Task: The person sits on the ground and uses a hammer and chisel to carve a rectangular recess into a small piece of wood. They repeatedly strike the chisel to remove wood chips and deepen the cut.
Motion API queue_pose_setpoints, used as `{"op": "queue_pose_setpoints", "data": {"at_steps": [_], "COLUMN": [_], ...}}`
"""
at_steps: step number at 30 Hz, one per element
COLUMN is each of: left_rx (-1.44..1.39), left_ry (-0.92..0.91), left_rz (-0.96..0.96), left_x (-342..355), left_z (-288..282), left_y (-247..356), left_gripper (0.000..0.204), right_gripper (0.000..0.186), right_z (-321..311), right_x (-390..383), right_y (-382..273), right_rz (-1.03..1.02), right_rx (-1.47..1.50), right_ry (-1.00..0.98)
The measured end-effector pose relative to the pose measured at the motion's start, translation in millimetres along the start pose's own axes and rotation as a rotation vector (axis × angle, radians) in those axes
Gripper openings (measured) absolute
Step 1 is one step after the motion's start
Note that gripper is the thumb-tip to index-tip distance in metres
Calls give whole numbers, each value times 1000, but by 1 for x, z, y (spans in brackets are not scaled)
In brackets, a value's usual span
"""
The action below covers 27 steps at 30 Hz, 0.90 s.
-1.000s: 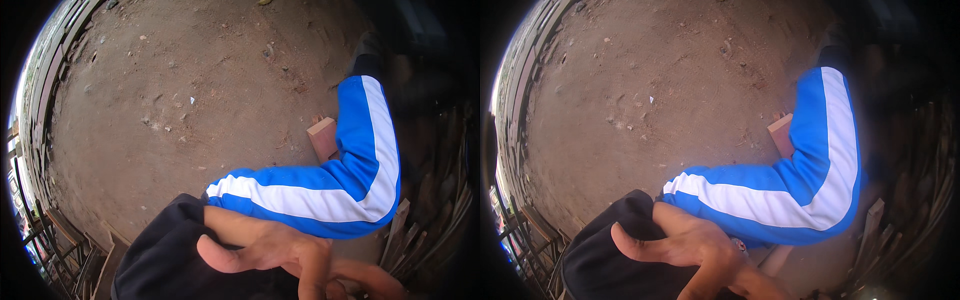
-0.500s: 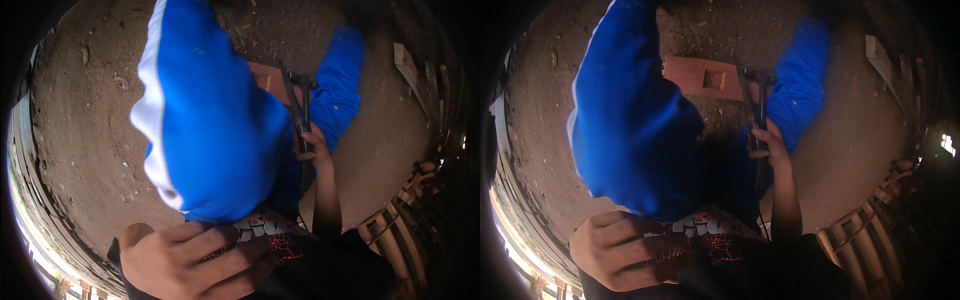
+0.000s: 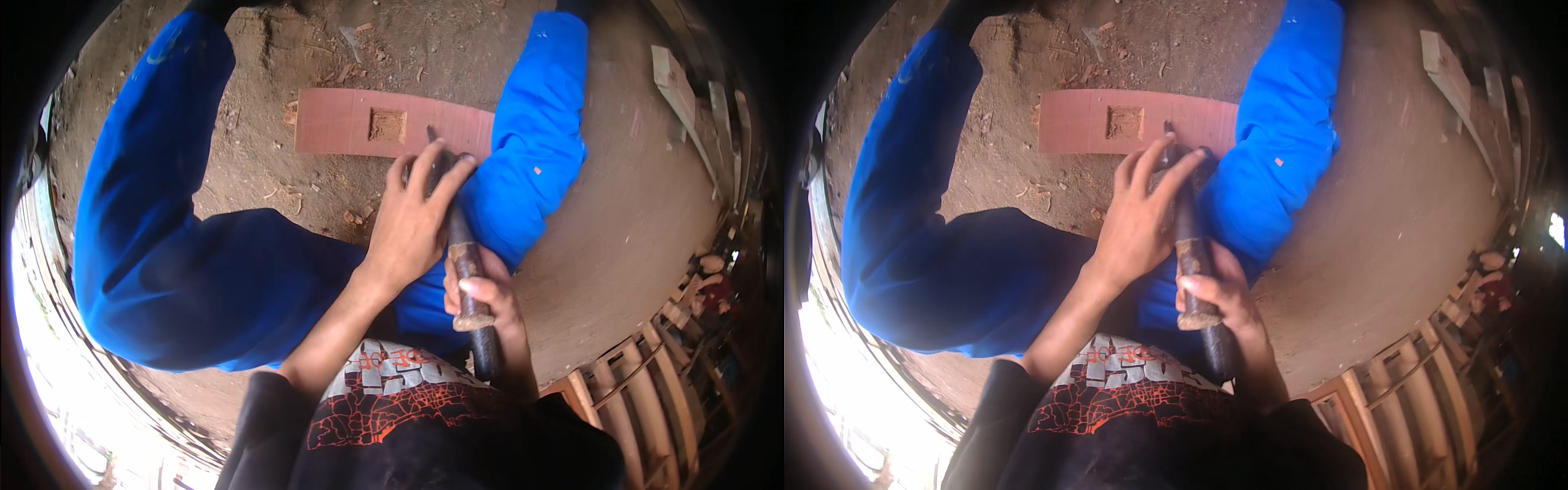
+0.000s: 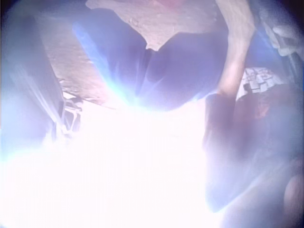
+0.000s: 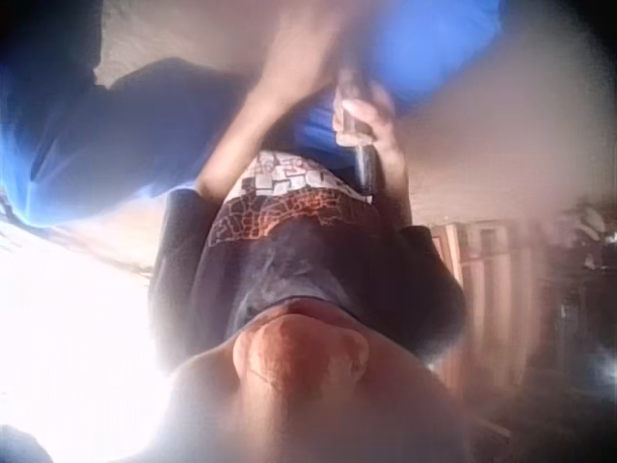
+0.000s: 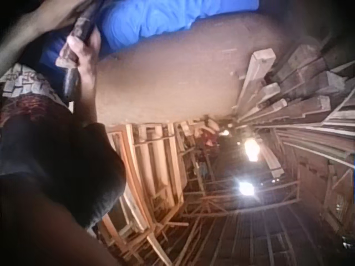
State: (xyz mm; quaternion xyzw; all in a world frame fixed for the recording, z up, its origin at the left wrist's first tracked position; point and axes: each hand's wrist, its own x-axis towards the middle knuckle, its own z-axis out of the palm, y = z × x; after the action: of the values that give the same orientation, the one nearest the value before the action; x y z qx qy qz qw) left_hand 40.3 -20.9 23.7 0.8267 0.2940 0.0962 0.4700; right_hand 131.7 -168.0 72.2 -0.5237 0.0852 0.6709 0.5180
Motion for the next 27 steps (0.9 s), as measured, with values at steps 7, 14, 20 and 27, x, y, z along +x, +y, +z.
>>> {"op": "queue_pose_setpoints", "data": {"at_steps": [7,14,20,27], "left_rx": [-71,-274,-465,-403], "left_ry": [-32,192,457,602], "left_rz": [205,237,105,272], "left_x": [-8,-1,4,28], "left_z": [18,22,12,25], "left_y": [-3,-10,-9,9], "left_gripper": [41,36,24,23], "right_gripper": [51,52,63,58], "right_z": [33,34,17,6], "right_x": [-24,-30,-42,-51], "right_y": [-39,-56,-58,-50], "right_rz": [64,5,-24,-246], "right_rx": [-268,-235,-223,-169], "right_ry": [196,190,240,172]}}
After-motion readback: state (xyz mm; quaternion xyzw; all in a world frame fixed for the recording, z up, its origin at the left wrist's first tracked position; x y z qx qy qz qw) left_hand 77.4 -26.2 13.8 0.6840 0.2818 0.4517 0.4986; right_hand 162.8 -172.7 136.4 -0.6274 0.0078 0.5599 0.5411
